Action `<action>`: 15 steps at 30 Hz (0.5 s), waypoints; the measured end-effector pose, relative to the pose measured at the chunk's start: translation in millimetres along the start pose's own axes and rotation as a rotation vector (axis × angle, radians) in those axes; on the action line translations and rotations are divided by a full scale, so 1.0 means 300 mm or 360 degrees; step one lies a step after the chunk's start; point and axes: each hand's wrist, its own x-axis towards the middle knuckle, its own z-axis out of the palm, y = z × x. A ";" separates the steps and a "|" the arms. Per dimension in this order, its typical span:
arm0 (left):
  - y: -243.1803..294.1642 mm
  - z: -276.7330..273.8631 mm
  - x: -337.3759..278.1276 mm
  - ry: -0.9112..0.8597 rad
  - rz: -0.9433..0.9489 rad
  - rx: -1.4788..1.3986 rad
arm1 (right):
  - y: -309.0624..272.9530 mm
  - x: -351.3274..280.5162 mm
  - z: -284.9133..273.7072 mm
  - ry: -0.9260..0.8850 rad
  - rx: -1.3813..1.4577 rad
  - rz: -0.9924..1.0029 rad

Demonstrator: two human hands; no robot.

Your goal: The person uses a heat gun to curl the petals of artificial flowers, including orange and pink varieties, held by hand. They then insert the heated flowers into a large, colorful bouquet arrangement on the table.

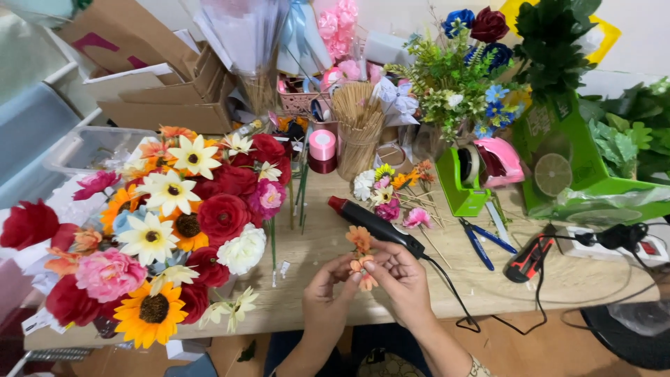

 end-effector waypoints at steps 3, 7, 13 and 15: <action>-0.006 -0.004 -0.011 0.0104 -0.0024 -0.0093 | 0.014 -0.015 -0.006 -0.0008 0.0017 0.0033; -0.015 -0.034 -0.019 0.0013 0.0147 -0.0059 | 0.015 -0.020 -0.003 -0.0122 0.0045 0.0081; -0.041 -0.054 -0.024 0.0056 0.0202 -0.0199 | 0.040 -0.024 -0.003 -0.0041 -0.0055 0.0159; -0.020 -0.056 -0.025 -0.0005 0.0053 -0.0176 | 0.035 -0.022 0.004 -0.0018 -0.0031 0.0171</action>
